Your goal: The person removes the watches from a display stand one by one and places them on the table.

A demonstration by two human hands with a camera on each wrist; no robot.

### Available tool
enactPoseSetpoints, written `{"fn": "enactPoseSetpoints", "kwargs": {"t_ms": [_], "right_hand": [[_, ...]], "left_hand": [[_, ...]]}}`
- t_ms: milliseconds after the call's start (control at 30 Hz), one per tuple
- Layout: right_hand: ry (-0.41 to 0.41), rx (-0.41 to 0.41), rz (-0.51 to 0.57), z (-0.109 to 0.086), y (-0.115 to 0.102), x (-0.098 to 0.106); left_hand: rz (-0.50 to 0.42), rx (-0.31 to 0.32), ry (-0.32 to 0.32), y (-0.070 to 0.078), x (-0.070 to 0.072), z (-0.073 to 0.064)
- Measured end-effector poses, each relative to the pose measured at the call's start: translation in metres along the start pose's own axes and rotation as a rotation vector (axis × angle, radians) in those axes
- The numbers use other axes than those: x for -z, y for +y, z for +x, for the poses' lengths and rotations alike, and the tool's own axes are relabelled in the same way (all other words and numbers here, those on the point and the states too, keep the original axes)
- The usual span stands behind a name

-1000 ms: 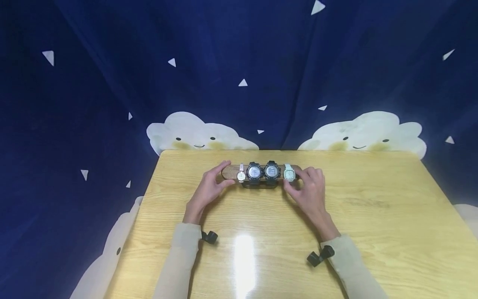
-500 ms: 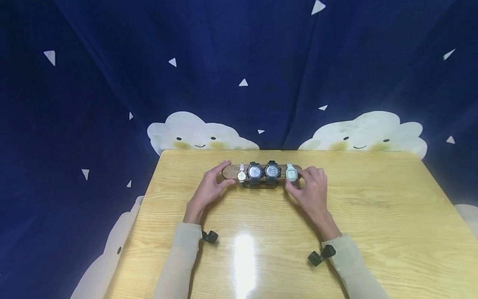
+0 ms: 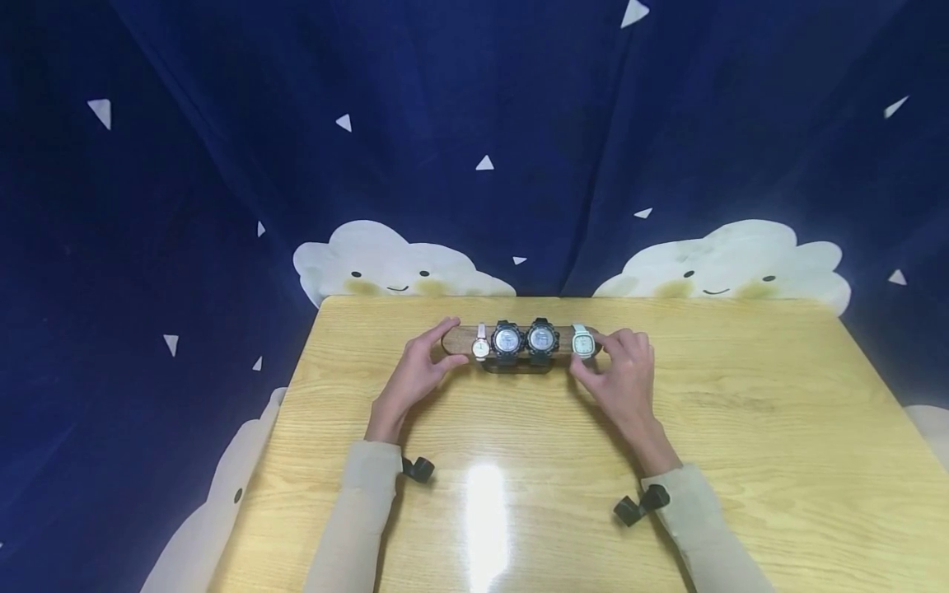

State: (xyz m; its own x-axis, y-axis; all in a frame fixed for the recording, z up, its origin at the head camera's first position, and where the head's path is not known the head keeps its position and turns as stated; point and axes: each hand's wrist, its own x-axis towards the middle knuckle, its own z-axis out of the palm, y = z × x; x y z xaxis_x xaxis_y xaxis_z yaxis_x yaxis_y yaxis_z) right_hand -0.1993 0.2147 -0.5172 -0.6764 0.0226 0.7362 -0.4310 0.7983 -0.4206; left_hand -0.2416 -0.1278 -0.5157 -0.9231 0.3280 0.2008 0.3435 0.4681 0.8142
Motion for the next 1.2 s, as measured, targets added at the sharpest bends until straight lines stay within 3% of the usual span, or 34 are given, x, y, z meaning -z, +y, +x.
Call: {"fn": "enactPoseSetpoints", "kwargs": {"t_ms": [1200], "right_hand": [[-0.014, -0.007, 0.012, 0.0006, 0.0066, 0.0035]], "left_hand": [[0.015, -0.002, -0.002, 0.0016, 0.0006, -0.0006]]}}
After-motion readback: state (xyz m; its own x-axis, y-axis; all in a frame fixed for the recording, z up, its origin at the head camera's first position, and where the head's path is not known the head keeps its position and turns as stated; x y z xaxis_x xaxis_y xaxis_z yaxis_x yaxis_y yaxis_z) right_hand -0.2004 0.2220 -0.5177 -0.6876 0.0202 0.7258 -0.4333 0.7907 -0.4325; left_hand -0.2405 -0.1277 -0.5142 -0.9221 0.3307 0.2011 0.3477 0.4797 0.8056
